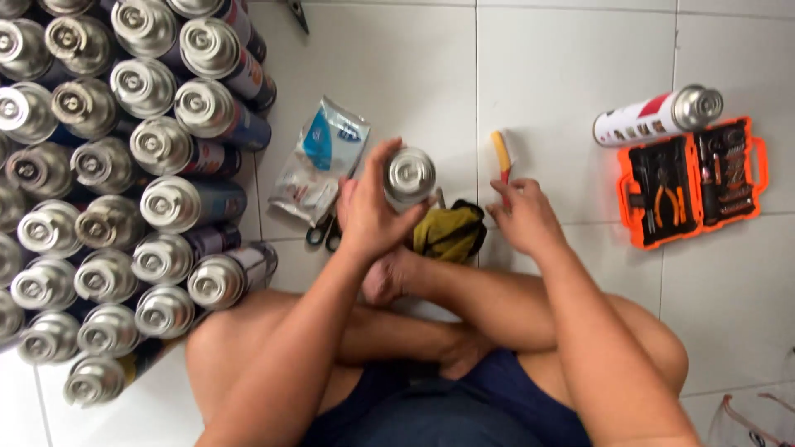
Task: Cleaning the valve and rim of spray cans using a brush, toothpick, and cloth to remove debris.
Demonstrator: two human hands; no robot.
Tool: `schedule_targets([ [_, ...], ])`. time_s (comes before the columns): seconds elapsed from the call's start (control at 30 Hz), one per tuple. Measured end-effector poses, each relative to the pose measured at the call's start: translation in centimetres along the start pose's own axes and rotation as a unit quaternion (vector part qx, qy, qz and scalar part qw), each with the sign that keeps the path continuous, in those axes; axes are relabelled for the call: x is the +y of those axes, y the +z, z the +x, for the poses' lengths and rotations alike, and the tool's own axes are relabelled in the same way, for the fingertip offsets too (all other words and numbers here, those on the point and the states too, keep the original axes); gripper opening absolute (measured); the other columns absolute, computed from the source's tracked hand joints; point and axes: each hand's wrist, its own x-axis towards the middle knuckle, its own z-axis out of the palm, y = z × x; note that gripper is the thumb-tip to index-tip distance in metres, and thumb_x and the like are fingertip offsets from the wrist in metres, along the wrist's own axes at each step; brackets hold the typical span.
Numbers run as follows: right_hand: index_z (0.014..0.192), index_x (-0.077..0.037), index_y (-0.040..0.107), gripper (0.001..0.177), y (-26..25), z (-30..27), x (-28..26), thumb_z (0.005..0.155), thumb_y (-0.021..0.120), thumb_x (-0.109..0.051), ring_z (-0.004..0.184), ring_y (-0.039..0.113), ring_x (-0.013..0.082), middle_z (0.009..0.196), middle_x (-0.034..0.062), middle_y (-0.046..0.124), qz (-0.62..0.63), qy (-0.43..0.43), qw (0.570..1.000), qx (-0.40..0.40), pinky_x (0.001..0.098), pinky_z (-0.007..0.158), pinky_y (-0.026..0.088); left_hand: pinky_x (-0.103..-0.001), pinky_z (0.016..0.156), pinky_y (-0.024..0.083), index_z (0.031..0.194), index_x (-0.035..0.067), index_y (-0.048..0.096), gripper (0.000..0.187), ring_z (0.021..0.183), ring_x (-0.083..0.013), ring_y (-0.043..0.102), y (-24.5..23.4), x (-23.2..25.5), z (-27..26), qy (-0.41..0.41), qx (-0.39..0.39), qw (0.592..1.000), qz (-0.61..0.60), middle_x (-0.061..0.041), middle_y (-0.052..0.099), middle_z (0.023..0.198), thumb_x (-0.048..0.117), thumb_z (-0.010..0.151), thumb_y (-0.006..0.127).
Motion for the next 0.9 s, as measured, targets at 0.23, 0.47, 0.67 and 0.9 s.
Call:
schedule_targets([
  [0.23, 0.145, -0.014, 0.06, 0.048, -1.1, 0.1, -2.4, 0.101, 0.062, -0.032, 0.127, 0.059, 0.0443, 0.142, 0.0218, 0.051, -0.008, 0.044, 0.998, -0.046, 0.0519, 0.101, 0.053, -0.047, 0.117, 0.039, 0.142, 0.01, 0.054, 0.082, 0.137, -0.0343, 0.054, 1.1, -1.2, 0.4, 0.051, -0.05, 0.997, -0.043, -0.011, 0.06, 0.141, 0.008, 0.066, 0.086],
  [0.47, 0.144, -0.012, 0.062, 0.045, -3.2, -0.1, -4.0, 0.101, 0.061, -0.024, 0.131, 0.055, 0.0465, 0.148, 0.0231, 0.046, 0.009, 0.046, 0.996, -0.07, 0.0525, 0.102, 0.053, -0.051, 0.111, 0.045, 0.142, 0.016, 0.054, 0.076, 0.135, -0.0364, 0.055, 0.9, -0.3, 1.0, 0.036, -0.114, 0.993, -0.006, -0.013, 0.054, 0.14, 0.013, 0.073, 0.084],
  [0.67, 0.136, -0.011, 0.067, 0.038, -1.7, 0.6, -2.1, 0.101, 0.062, -0.024, 0.124, 0.06, 0.0436, 0.14, 0.0209, 0.052, -0.013, 0.039, 0.997, -0.069, 0.0505, 0.097, 0.056, -0.054, 0.109, 0.044, 0.132, 0.015, 0.058, 0.063, 0.133, -0.0356, 0.056, 0.4, 0.6, 1.3, 0.033, -0.107, 0.994, 0.009, -0.011, 0.058, 0.135, 0.022, 0.076, 0.087],
  [0.9, 0.124, -0.008, 0.07, 0.027, -0.2, 0.5, -1.2, 0.097, 0.068, -0.009, 0.107, 0.068, 0.0336, 0.119, 0.0157, 0.054, 0.071, 0.045, 0.995, -0.056, 0.0424, 0.085, 0.059, -0.052, 0.102, 0.051, 0.125, 0.009, 0.06, 0.056, 0.122, -0.0417, 0.065, -0.4, 0.0, 1.9, 0.059, -0.044, 0.995, -0.066, -0.017, 0.07, 0.124, 0.021, 0.078, 0.089],
])
